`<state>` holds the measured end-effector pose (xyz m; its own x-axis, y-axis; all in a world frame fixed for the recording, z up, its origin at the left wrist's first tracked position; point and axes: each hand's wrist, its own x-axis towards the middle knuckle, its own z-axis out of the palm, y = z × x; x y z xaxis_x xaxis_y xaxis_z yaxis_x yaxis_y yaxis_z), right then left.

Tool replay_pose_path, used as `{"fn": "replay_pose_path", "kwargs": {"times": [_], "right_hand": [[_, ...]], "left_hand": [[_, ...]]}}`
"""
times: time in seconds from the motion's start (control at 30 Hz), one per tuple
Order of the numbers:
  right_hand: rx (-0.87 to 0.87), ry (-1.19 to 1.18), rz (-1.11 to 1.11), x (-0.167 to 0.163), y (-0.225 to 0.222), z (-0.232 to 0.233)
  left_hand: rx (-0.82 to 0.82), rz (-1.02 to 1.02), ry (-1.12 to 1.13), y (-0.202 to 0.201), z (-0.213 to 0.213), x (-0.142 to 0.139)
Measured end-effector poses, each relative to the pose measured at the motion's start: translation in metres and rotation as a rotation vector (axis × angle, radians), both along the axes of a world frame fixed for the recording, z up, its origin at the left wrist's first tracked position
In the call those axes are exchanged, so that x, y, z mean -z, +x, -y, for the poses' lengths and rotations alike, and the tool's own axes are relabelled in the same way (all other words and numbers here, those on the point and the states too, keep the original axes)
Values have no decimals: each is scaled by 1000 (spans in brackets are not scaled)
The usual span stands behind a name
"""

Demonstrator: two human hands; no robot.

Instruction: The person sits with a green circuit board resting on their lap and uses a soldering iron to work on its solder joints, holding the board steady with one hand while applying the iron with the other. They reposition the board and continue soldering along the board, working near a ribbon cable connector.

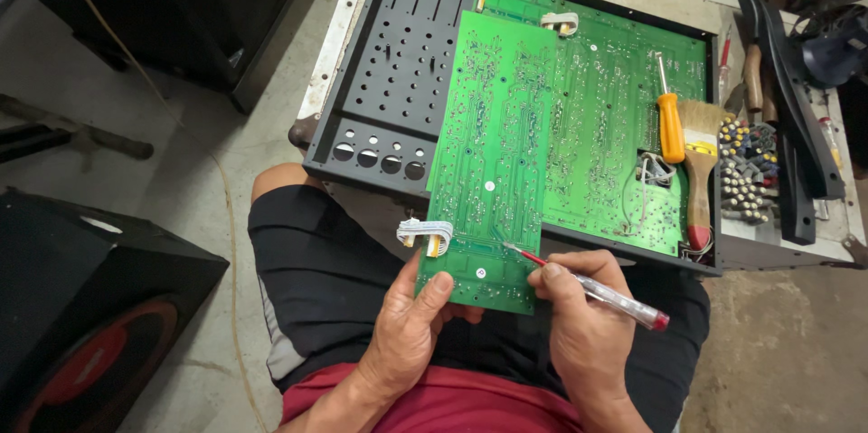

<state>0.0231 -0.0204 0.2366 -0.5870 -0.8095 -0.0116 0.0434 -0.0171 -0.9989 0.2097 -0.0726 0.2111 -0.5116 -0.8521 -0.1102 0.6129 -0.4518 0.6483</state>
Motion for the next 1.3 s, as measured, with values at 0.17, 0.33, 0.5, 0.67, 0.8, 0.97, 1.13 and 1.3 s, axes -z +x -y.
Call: {"fn": "replay_pose_path", "kwargs": {"times": [0.17,0.33,0.5,0.67,0.8,0.97,1.13,1.3], "right_hand": [[11,31,0,-1,3,2],[6,4,-5,0,5,2],[5,9,10,0,3,2],[18,-1,135,-1,4,4],[4,-24,210,-2,2,5],[21,-25,222,-1,4,5],[-48,-7,449,-1,-5,6],[-148,-89,666,2,-14,9]], "left_hand": [[2,3,4,-1,-1,1],[2,13,-14,0,-1,0],[4,13,9,-1,-2,1],[-1,9,-8,-1,-2,-1],[-1,-1,-4,-1,-2,-4],[2,8,-5,1,-2,-3],[-19,1,-1,0,-1,-1],[-26,-11,3,0,0,0]]}}
